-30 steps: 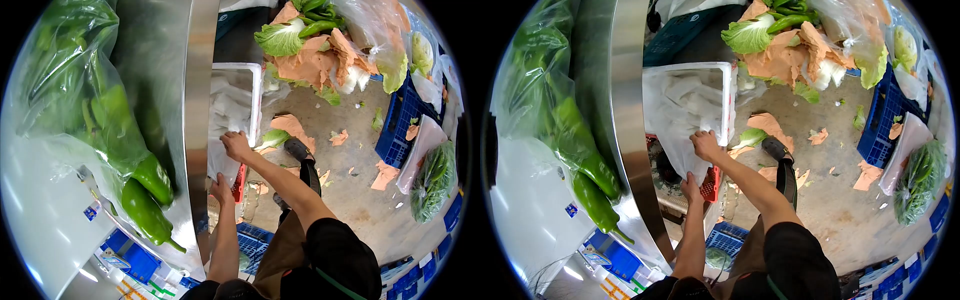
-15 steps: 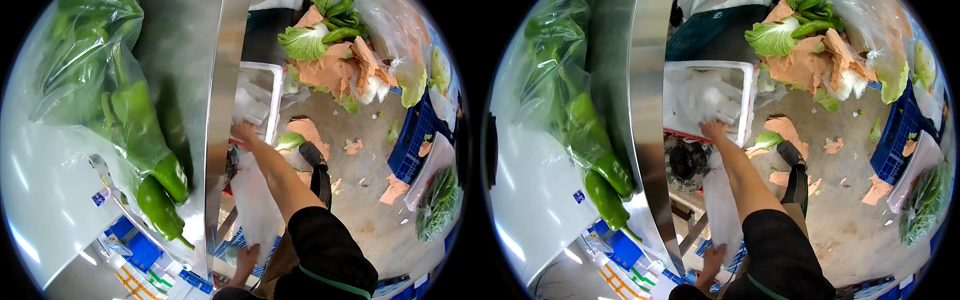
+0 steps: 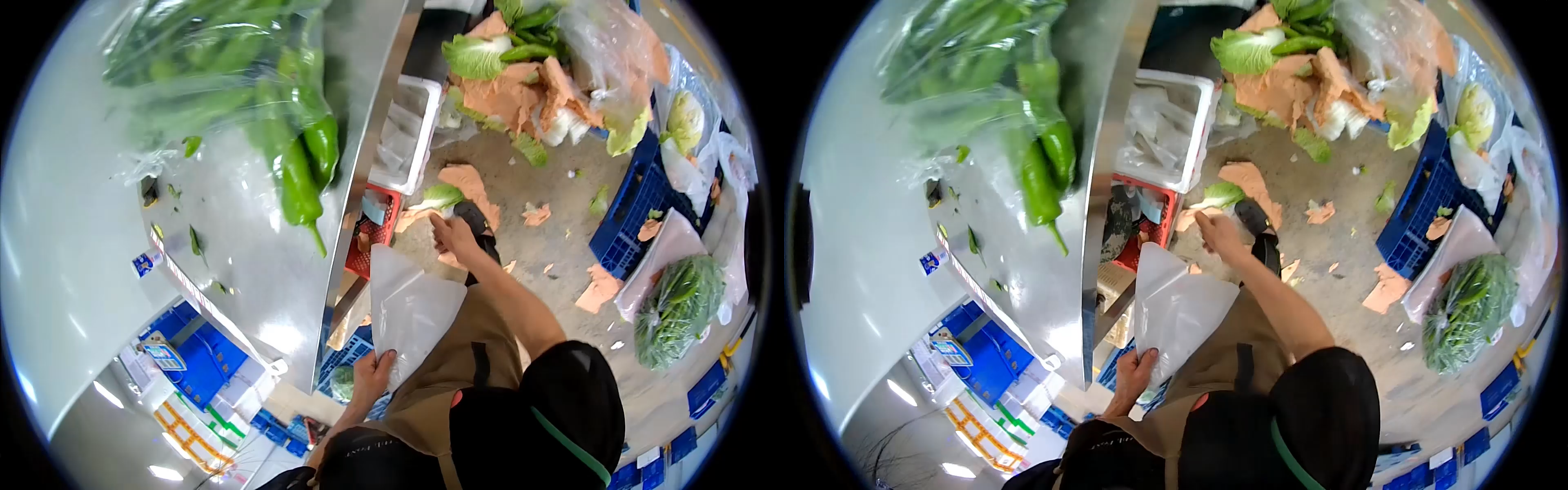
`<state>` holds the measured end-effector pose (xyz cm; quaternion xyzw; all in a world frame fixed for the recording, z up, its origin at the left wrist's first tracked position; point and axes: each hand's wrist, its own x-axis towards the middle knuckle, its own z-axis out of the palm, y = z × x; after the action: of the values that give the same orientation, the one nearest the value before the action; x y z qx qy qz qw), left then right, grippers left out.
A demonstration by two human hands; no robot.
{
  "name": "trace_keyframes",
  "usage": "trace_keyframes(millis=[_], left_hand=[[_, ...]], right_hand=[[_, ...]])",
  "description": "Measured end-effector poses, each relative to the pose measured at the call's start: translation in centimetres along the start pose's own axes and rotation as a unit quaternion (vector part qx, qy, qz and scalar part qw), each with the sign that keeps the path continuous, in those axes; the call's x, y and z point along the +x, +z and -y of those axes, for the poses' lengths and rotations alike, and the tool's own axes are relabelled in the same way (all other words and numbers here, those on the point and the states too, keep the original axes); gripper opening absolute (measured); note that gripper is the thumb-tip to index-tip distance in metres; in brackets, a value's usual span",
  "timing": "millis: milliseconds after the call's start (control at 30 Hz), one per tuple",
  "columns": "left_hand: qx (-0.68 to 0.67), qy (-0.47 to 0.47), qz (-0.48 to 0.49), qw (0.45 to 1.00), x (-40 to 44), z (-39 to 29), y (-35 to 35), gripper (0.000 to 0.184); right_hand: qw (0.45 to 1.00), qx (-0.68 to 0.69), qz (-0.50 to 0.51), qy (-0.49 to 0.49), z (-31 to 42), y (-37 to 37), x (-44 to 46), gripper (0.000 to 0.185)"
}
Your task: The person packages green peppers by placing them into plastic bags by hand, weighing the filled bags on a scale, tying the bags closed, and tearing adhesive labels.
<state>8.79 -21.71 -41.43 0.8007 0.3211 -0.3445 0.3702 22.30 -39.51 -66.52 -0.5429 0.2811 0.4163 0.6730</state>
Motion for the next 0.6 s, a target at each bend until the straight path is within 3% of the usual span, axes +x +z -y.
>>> trace_keyframes(millis=[33,100,167,233,300,367,400,500,533,600], left_hand=[[0.011,0.011,0.016,1.0,-0.4,0.2,-0.2,0.024],[0.029,0.04,0.035,0.998,-0.9,-0.2,-0.3,0.025],[0.05,0.095,0.043,0.993,-2.0,-2.9,-0.6,0.03],[0.082,0.142,0.064,0.984,-2.5,-4.4,-1.3,0.033],[0.09,0.17,0.064,0.979,-2.5,-4.7,-1.7,0.035],[0.089,0.21,0.053,0.972,-3.1,-5.5,-2.2,0.037],[0.173,0.211,0.057,0.96,-2.7,-5.3,-2.5,0.038],[0.169,0.261,0.015,0.95,-3.1,-5.6,-3.0,0.039],[0.156,0.266,-0.02,0.951,-4.4,-7.5,-3.7,0.041],[0.059,0.309,-0.097,0.944,-5.2,-10.0,-3.5,0.043]], right_hand=[[1.0,-0.005,-0.027,0.014,0.0,-0.8,-2.4,0.059],[0.996,-0.041,0.058,0.054,2.0,-1.3,-7.3,0.062],[0.994,0.029,0.106,0.004,3.0,-0.8,-10.8,0.062],[0.977,0.084,0.19,0.056,4.1,-1.4,-11.8,0.051],[0.958,0.234,0.16,0.037,5.2,-1.8,-12.5,0.04],[0.948,0.273,0.166,0.011,7.6,-2.4,-14.5,0.044],[0.942,0.293,0.163,-0.03,8.4,-2.5,-15.0,0.05],[0.95,0.235,0.083,-0.188,12.2,-2.2,-19.3,0.059],[0.954,0.225,0.043,-0.196,14.3,-1.2,-21.8,0.071],[0.953,0.094,0.031,-0.285,15.9,-0.1,-24.5,0.068]])
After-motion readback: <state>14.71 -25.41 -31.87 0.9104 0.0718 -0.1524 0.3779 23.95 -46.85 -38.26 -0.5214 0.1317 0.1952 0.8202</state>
